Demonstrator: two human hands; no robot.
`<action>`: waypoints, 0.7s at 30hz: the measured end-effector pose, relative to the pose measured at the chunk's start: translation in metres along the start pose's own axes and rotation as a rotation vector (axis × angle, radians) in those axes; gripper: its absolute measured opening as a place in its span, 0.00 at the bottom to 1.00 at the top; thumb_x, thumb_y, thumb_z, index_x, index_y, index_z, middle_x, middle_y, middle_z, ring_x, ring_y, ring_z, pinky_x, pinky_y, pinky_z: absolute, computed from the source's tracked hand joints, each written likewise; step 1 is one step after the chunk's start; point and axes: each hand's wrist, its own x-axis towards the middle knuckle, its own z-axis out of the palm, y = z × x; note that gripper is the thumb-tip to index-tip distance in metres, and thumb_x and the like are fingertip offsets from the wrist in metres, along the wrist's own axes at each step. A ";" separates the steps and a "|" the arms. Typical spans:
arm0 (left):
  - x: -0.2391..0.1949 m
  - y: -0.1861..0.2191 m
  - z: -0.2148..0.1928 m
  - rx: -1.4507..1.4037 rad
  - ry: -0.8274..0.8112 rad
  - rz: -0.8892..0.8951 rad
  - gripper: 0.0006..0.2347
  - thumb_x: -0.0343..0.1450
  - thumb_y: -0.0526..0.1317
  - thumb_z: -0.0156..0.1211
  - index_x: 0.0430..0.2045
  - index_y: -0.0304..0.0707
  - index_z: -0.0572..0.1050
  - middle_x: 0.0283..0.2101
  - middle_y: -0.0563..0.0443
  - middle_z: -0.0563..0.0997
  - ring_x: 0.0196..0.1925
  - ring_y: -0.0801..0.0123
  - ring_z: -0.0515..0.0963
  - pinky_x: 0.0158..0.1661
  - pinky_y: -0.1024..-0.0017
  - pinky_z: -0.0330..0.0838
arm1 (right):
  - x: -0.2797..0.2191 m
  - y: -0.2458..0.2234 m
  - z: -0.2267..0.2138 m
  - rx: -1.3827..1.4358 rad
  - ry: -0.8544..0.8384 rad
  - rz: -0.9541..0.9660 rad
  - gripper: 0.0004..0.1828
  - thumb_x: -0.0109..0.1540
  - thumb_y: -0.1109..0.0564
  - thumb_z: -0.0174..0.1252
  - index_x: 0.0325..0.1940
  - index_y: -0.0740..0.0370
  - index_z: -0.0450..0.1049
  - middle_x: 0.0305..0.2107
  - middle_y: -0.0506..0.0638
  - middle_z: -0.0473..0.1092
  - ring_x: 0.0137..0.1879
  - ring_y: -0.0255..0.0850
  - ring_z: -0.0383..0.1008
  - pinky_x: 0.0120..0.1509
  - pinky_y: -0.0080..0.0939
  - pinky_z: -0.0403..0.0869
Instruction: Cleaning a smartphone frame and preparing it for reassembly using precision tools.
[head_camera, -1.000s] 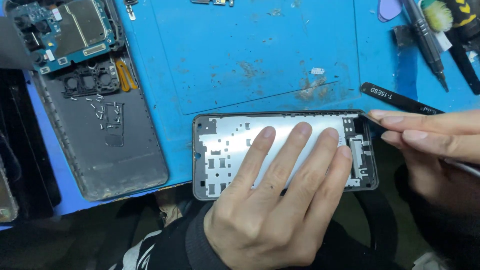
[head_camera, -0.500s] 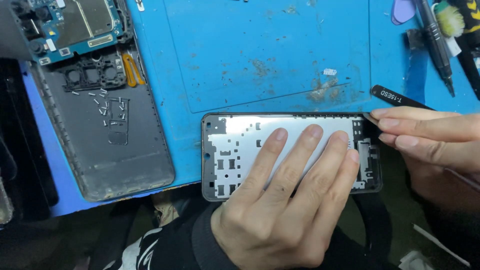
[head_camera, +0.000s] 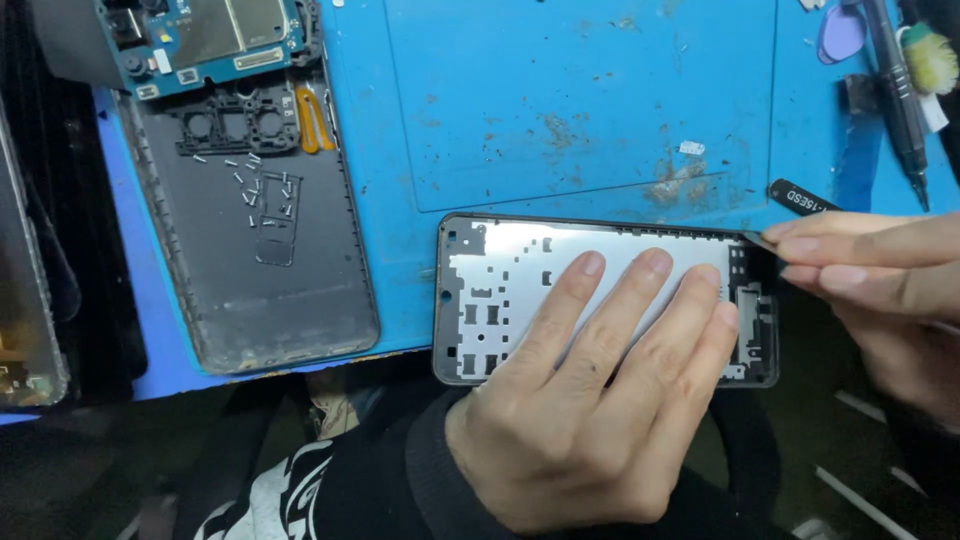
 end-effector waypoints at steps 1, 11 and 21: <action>0.000 -0.001 0.000 0.005 0.009 0.008 0.11 0.76 0.38 0.58 0.50 0.34 0.82 0.56 0.43 0.81 0.62 0.55 0.79 0.62 0.56 0.75 | -0.002 -0.001 -0.001 0.030 0.038 0.294 0.05 0.65 0.73 0.54 0.42 0.71 0.73 0.43 0.64 0.75 0.53 0.53 0.78 0.61 0.47 0.78; -0.010 -0.004 0.005 0.013 0.057 0.027 0.09 0.78 0.36 0.59 0.48 0.31 0.82 0.55 0.41 0.81 0.61 0.54 0.78 0.63 0.58 0.72 | -0.007 0.002 0.000 0.008 0.043 0.468 0.08 0.63 0.74 0.52 0.44 0.72 0.75 0.47 0.64 0.75 0.52 0.55 0.79 0.60 0.47 0.78; -0.010 -0.007 0.004 0.022 0.061 0.030 0.10 0.78 0.37 0.58 0.49 0.30 0.81 0.56 0.40 0.80 0.61 0.54 0.78 0.64 0.59 0.73 | 0.002 0.005 -0.003 -0.003 0.006 0.430 0.08 0.65 0.73 0.51 0.45 0.73 0.75 0.46 0.64 0.75 0.51 0.54 0.79 0.62 0.48 0.78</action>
